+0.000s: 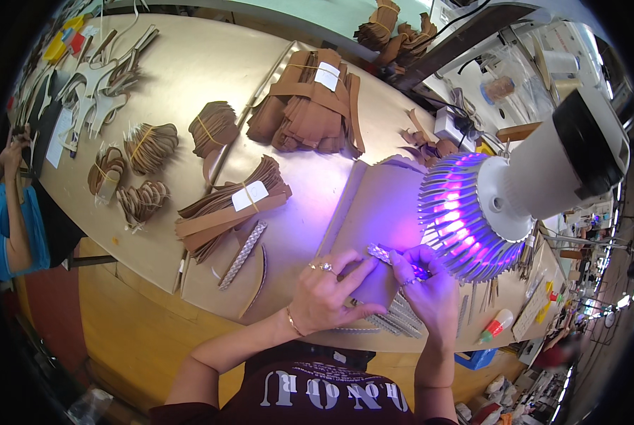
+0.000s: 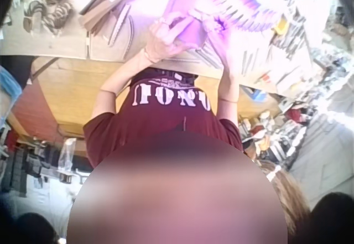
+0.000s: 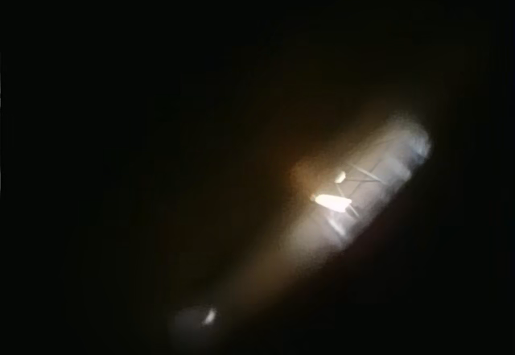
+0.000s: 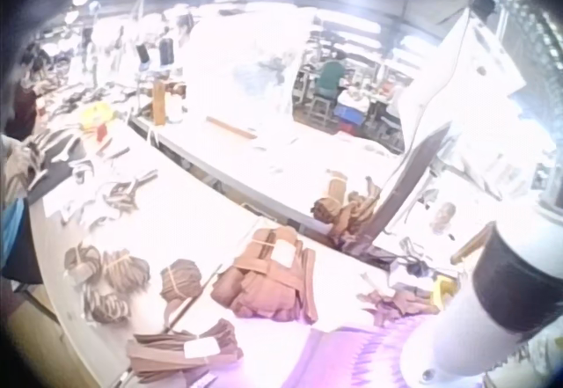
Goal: The person applies glue to short silver braided cords and attaches them to a cardboard form under a UV lamp. They then handle brown leather strips, placing them on the form. The process involves repeated gluing and positioning of cords.
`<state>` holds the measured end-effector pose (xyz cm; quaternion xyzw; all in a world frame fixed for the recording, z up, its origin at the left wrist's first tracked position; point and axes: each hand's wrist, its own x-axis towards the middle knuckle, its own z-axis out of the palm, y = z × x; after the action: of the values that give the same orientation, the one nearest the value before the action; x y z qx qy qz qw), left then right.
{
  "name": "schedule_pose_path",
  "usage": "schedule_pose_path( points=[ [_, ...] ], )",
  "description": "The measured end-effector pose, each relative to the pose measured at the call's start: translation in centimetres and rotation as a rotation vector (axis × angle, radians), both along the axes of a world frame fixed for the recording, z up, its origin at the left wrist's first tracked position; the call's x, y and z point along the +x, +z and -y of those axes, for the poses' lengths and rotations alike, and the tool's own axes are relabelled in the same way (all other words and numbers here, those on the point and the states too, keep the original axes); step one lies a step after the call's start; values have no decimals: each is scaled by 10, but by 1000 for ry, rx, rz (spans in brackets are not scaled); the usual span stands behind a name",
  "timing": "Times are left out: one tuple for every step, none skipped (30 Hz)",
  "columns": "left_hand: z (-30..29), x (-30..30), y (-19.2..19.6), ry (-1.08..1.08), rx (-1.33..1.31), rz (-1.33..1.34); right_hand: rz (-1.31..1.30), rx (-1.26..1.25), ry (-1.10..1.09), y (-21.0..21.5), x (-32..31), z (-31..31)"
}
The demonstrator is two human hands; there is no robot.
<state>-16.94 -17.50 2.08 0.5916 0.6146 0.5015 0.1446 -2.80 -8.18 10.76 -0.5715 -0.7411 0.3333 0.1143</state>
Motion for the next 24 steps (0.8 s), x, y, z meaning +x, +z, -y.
schedule_pose_path(
  points=[
    [0, 1, -1, 5, 5, -4, -40, -35, -21, 1, -1, 0],
    [0, 1, -1, 11, 5, -4, -60, -61, -47, 2, -2, -1],
    [-1, 1, -1, 13, 10, -5, -81, -68, -58, 3, -4, -1],
    [-1, 0, -2, 20, 23, -24, -63, -87, -79, 4, -5, -3],
    [-2, 0, -2, 23, 39, -42, -43, -86, -83, 6, -5, -4],
    [-2, -1, -3, 25, 48, -57, -2, -78, -105, 7, -5, -5],
    [-2, -1, -2, 28, 49, -59, 8, -60, -69, 7, -6, -6],
    [-2, -1, -2, 29, 42, -57, 39, -36, -51, 8, -6, -6],
    [-1, -1, -1, 30, 35, -55, 96, -9, -45, 9, -6, -6],
    [-1, -1, -1, 31, 30, -60, 54, -32, -30, 9, -6, -6],
    [-1, -1, -1, 30, 26, -64, 37, -51, -27, 9, -6, -5],
    [0, -1, -1, 27, 20, -63, 38, -53, -22, 9, -6, -5],
    [0, 0, 0, 28, 21, -61, 41, -73, -38, 8, -5, -5],
    [0, 0, 0, 27, 20, -52, 62, -75, -49, 7, -5, -6],
    [0, 1, 0, 27, 19, -44, 96, -86, -85, 6, -4, -5],
    [0, 1, 0, 26, 21, -42, 61, -80, -62, 5, -4, -5],
    [-1, 1, -1, 26, 24, -40, 38, -81, -64, 5, -2, -5],
    [-1, 1, -1, 21, 19, -32, 19, -65, -59, 5, -1, -4],
    [0, 1, -1, 24, 23, -38, 24, -40, -36, 3, -1, -5],
    [0, 1, -1, 23, 19, -39, 33, 3, -8, 1, -1, -6],
    [0, 1, -1, 21, 14, -39, 64, 32, -6, 0, -1, -6],
    [0, 1, -1, 23, 26, -49, 24, 11, 20, 0, 0, -7],
    [0, 1, -1, 26, 37, -58, 7, -23, 21, 1, 1, -8],
    [-1, 0, -1, 26, 42, -64, 4, -34, 27, 1, 2, -9]
  ],
)
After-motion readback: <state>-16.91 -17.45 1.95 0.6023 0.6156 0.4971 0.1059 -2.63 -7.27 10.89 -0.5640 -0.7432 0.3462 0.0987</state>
